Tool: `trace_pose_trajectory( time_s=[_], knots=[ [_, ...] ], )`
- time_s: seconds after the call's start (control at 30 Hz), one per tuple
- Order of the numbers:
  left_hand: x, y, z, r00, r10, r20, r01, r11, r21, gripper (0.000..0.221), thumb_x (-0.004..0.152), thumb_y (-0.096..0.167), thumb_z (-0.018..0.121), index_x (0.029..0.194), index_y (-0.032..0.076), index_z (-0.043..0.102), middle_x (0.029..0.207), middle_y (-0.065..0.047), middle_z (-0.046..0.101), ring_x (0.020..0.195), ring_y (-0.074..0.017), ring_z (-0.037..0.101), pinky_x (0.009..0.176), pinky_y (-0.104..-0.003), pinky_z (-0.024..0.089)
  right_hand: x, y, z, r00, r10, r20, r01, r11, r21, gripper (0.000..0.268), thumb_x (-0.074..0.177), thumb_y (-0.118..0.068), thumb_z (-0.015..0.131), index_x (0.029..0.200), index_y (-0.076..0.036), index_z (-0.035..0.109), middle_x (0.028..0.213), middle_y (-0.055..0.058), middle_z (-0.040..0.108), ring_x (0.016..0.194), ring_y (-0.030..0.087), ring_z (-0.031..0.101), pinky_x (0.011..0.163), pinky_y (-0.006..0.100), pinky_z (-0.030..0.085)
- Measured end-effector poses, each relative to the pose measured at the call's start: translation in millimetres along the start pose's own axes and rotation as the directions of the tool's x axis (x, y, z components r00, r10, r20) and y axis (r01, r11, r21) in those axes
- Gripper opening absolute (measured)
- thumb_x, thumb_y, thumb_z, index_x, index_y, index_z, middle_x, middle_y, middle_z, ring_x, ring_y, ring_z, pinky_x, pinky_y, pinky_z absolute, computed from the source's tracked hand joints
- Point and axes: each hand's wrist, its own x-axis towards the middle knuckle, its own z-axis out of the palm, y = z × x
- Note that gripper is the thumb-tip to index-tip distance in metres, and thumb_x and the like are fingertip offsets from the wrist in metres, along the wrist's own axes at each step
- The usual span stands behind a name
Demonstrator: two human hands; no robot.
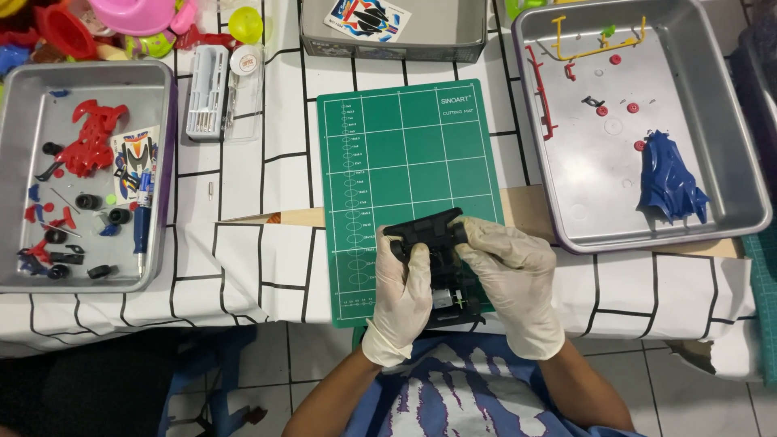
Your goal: Assembling a mini 4WD toy car by fitting together chassis, wheels, and body components on a cutting mat.
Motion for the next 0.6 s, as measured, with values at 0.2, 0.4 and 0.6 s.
trace_pose_trajectory(
  time_s=[0.2, 0.4, 0.6],
  knots=[
    [11, 19, 4, 0.999, 0.050, -0.016, -0.049, 0.998, 0.041, 0.005, 0.106, 0.004, 0.048, 0.107, 0.006, 0.052, 0.091, -0.009, 0.059, 0.082, -0.0134, 0.059, 0.078, -0.030, 0.055, 7, 19, -1, 0.999, 0.013, 0.033, -0.016, 0.997, 0.080, 0.032, 0.065, 0.010, 0.093, 0.093, 0.004, 0.080, 0.091, 0.024, 0.077, 0.087, 0.031, 0.077, 0.076, 0.043, 0.064],
    [-30, -55, -14, 0.989, -0.124, -0.076, 0.121, 0.992, -0.041, 0.042, 0.112, 0.019, 0.041, 0.147, -0.005, 0.047, 0.152, -0.026, 0.047, 0.139, -0.0302, 0.047, 0.119, -0.045, 0.035, 28, -22, -6, 0.965, -0.006, 0.261, -0.045, 0.981, 0.189, 0.035, 0.081, 0.006, 0.081, 0.115, -0.004, 0.076, 0.099, 0.018, 0.080, 0.093, 0.023, 0.077, 0.084, 0.038, 0.065],
    [28, 30, 6, 0.999, -0.022, -0.026, 0.002, 0.792, -0.610, 0.048, 0.112, 0.035, 0.028, 0.144, 0.010, 0.053, 0.134, -0.017, 0.063, 0.124, -0.0269, 0.062, 0.110, -0.045, 0.048, 27, -47, -1, 0.846, -0.328, 0.420, 0.371, 0.928, -0.024, 0.090, 0.065, -0.014, 0.097, 0.144, -0.003, 0.055, 0.131, 0.025, 0.068, 0.122, 0.042, 0.065, 0.102, 0.054, 0.054]
  ],
)
